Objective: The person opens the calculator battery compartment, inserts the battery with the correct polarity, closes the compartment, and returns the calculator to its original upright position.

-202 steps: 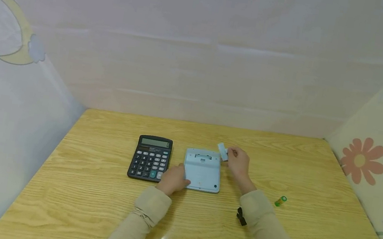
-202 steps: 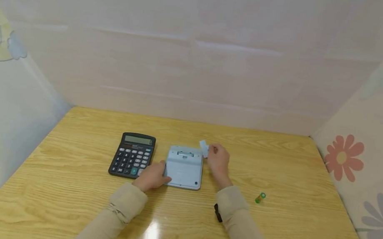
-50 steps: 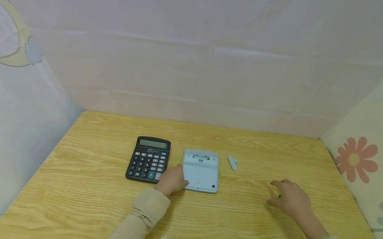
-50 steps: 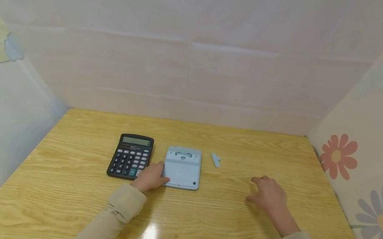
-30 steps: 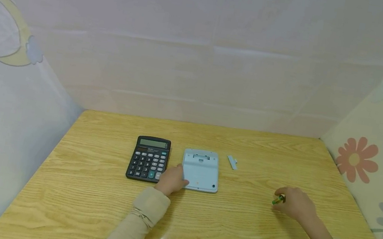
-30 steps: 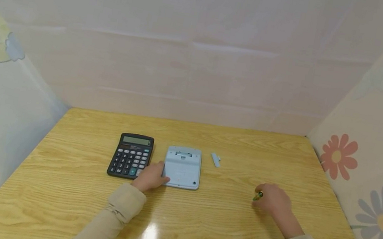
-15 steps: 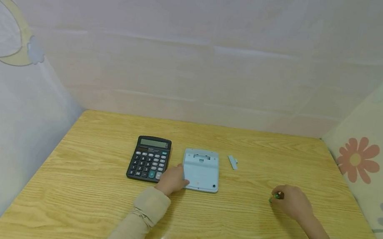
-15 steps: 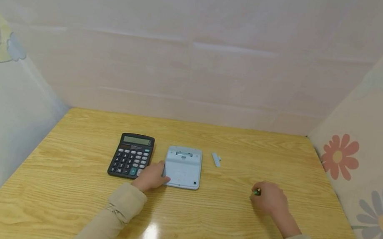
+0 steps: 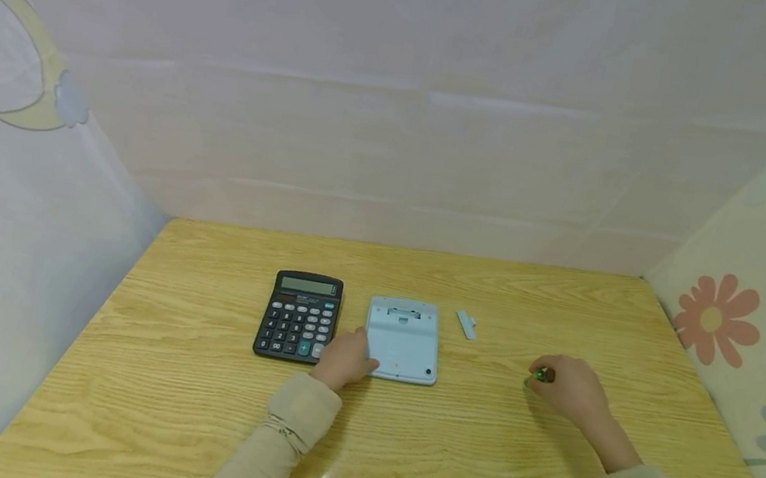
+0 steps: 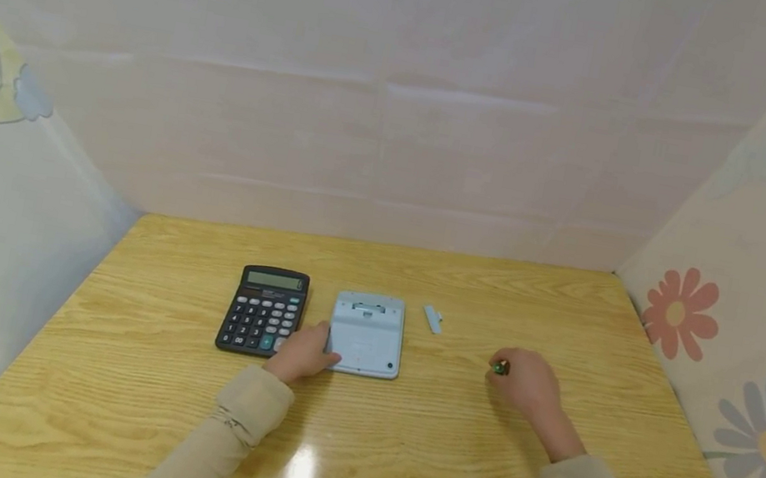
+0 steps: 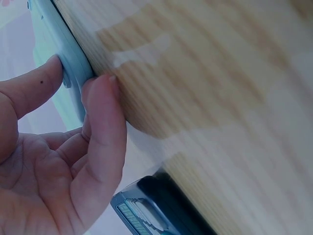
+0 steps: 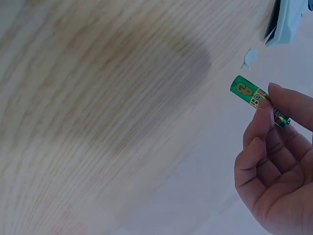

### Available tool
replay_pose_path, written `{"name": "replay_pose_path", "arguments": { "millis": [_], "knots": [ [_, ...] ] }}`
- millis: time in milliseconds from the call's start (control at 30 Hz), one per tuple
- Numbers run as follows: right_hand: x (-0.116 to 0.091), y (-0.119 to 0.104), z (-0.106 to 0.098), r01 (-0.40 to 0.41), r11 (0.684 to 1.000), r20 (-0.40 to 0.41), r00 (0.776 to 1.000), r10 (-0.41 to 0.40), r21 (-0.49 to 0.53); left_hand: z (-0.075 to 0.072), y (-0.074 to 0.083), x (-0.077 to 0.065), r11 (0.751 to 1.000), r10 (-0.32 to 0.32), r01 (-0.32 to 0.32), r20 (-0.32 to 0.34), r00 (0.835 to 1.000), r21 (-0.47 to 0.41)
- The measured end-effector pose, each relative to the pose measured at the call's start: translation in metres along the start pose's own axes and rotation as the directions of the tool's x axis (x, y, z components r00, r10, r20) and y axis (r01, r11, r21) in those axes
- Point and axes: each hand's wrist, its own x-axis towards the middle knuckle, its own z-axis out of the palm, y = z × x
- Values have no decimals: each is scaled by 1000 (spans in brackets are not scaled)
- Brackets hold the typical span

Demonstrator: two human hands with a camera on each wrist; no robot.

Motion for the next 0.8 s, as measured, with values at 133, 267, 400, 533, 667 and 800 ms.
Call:
{"name": "replay_pose_path", "arguments": {
  "millis": [133, 267, 400, 533, 667, 800],
  "knots": [
    [3, -4, 0, 13, 1000, -23, 1000, -12, 25, -1, 0, -1, 1000, 7, -7, -4, 1000, -3],
    [8, -8, 2, 27, 996, -61, 998, -22, 87, -2, 1, -1, 1000, 4, -4, -4, 1000, -3],
    [12, -12, 5, 27, 983, -87, 996, -11, 179, -2, 2, 0, 1000, -5, 5, 1, 1000, 4],
    [16, -16, 7, -2, 952, -74, 997, 25, 306, -2, 2, 0, 1000, -8, 8, 3, 1000, 9],
    [20, -18, 9, -55, 900, -35, 996, 78, 432, -2, 2, 0, 1000, -5, 5, 4, 1000, 6],
    [22, -20, 10, -56, 857, -27, 996, 81, 511, -1, 1, 0, 1000, -6, 6, 6, 1000, 2]
  ]
}}
